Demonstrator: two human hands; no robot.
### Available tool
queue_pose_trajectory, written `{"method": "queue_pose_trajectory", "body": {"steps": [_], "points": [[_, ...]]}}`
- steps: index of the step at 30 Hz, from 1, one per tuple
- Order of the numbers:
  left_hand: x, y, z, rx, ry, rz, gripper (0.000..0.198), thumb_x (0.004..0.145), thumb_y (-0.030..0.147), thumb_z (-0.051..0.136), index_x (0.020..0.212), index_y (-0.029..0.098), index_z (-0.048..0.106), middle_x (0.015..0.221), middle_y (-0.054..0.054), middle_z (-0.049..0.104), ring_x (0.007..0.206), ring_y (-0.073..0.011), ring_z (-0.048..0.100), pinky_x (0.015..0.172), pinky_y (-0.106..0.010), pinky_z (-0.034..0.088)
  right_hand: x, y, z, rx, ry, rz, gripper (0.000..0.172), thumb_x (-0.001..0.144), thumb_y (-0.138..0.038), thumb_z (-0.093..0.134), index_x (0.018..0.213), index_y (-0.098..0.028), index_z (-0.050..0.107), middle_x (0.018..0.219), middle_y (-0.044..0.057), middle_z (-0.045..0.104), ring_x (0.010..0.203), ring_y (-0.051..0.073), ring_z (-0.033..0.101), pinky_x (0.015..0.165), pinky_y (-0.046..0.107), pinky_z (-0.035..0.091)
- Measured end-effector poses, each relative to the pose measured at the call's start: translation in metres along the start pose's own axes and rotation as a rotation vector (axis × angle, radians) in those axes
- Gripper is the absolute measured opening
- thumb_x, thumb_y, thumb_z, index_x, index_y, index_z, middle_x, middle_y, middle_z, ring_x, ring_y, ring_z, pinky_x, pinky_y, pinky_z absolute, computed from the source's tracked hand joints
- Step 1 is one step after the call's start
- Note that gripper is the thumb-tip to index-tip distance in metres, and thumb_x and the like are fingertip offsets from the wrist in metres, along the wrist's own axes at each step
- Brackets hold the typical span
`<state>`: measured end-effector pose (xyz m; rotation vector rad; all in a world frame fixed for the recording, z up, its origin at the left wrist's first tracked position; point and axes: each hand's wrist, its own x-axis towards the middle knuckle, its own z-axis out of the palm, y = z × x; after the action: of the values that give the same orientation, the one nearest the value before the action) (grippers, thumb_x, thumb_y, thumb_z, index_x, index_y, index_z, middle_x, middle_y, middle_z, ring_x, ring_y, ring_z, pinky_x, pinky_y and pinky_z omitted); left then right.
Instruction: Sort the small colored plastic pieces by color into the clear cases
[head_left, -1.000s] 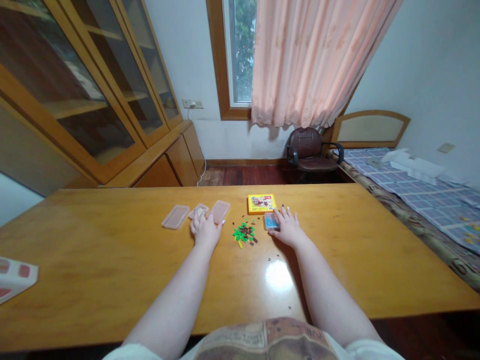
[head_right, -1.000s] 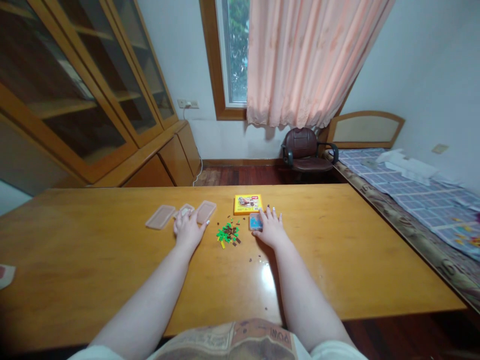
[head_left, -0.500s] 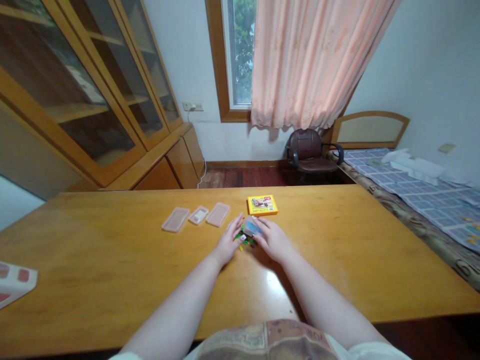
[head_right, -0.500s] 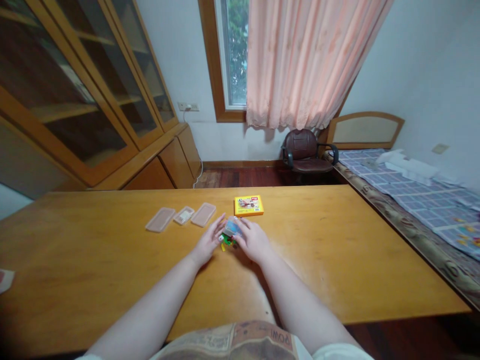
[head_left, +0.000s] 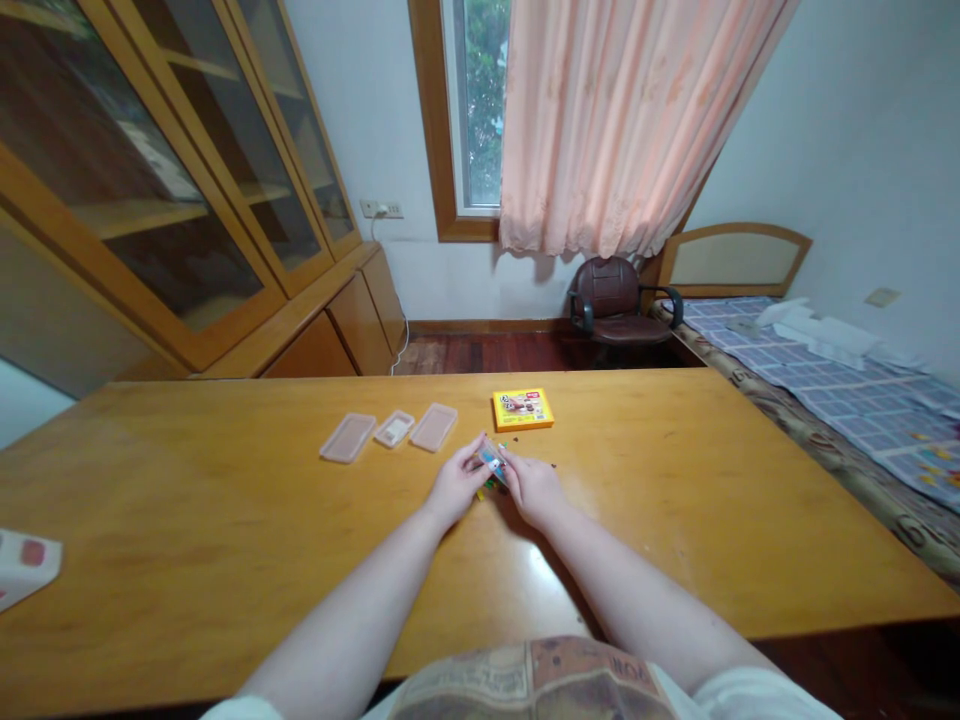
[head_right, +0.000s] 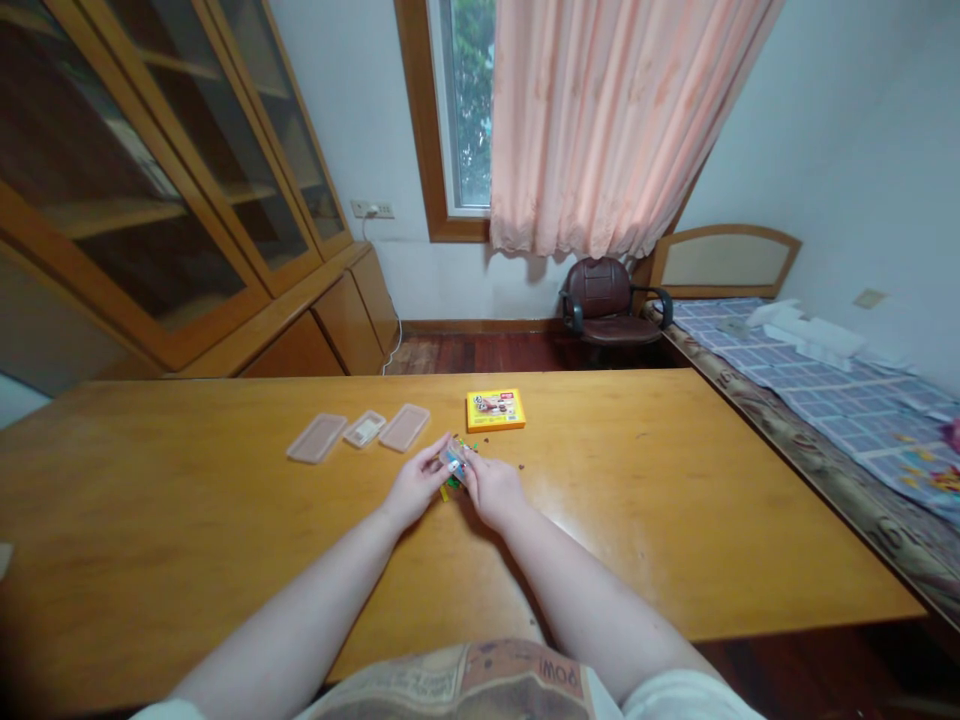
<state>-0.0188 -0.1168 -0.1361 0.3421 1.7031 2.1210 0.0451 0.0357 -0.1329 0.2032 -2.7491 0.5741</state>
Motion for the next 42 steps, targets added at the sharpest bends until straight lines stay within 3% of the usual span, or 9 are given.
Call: {"method": "queue_pose_trajectory", "body": {"steps": [9,15,17,21,27,33,38,42], "points": [[-0.003,0.003,0.0,0.023,-0.025,0.034,0.074,0.067,0.035,0.079,0.132,0.013,0.052,0.137,-0.016,0.052,0.122,-0.0275,0.054,0.111,-0.046,0.034,-0.004,0.0,0.002,0.151,0.043,0.05,0.041,0.097,-0.028,0.032,0.127,-0.018,0.058,0.105,0.01,0.072,0.087,0.021,0.069,0.081,0.032,0.053],[-0.002,0.004,-0.004,-0.034,-0.034,0.11,0.09,0.067,0.036,0.079,0.143,0.019,0.034,0.14,-0.017,0.049,0.125,-0.0279,0.051,0.109,-0.045,0.037,0.003,0.008,-0.002,0.359,0.085,0.051,0.042,0.098,-0.032,0.031,0.129,-0.02,0.057,0.118,0.009,0.067,0.105,0.021,0.064,0.09,0.035,0.051],[-0.001,0.005,-0.009,-0.02,-0.023,0.149,0.092,0.064,0.033,0.081,0.143,0.02,0.035,0.143,-0.017,0.044,0.129,-0.0287,0.046,0.111,-0.044,0.035,0.006,0.015,0.001,0.37,0.121,0.045,0.04,0.097,-0.032,0.033,0.125,-0.02,0.06,0.117,0.009,0.068,0.106,0.022,0.064,0.091,0.035,0.05],[-0.002,0.013,-0.024,0.167,-0.033,0.227,0.08,0.064,0.027,0.081,0.136,0.021,0.047,0.147,-0.012,0.041,0.138,-0.028,0.034,0.117,-0.044,0.023,0.011,0.024,0.007,0.301,0.176,0.137,0.031,0.093,-0.028,0.044,0.113,-0.02,0.066,0.104,0.009,0.072,0.095,0.022,0.066,0.086,0.036,0.051],[-0.007,0.033,-0.031,0.519,-0.085,0.379,0.071,0.067,0.024,0.078,0.134,0.025,0.053,0.14,-0.007,0.05,0.135,-0.0274,0.039,0.118,-0.046,0.02,0.012,0.022,0.007,0.221,0.109,0.104,0.025,0.09,-0.024,0.051,0.106,-0.021,0.069,0.097,0.006,0.073,0.088,0.021,0.066,0.083,0.031,0.05],[-0.009,0.035,-0.031,0.687,-0.241,0.469,0.069,0.075,0.018,0.069,0.139,0.028,0.045,0.142,-0.007,0.048,0.133,-0.0275,0.041,0.116,-0.047,0.026,0.013,0.027,0.013,0.224,0.158,0.13,0.035,0.09,-0.015,0.044,0.117,-0.019,0.066,0.106,0.008,0.072,0.097,0.022,0.065,0.09,0.036,0.048],[-0.009,0.036,-0.034,0.761,-0.371,0.487,0.071,0.077,0.014,0.066,0.141,0.032,0.041,0.145,-0.005,0.045,0.135,-0.026,0.039,0.118,-0.052,0.013,0.014,0.034,0.018,0.252,0.205,0.221,0.035,0.09,-0.015,0.044,0.118,-0.014,0.064,0.109,0.011,0.07,0.102,0.023,0.064,0.093,0.039,0.047],[-0.012,0.043,-0.032,0.699,-0.41,0.444,0.067,0.076,0.014,0.067,0.137,0.032,0.047,0.144,-0.005,0.046,0.135,-0.0257,0.039,0.118,-0.051,0.014,0.014,0.035,0.018,0.236,0.205,0.244,0.035,0.088,-0.012,0.045,0.116,-0.016,0.065,0.11,0.01,0.07,0.102,0.022,0.064,0.094,0.04,0.047]]}}
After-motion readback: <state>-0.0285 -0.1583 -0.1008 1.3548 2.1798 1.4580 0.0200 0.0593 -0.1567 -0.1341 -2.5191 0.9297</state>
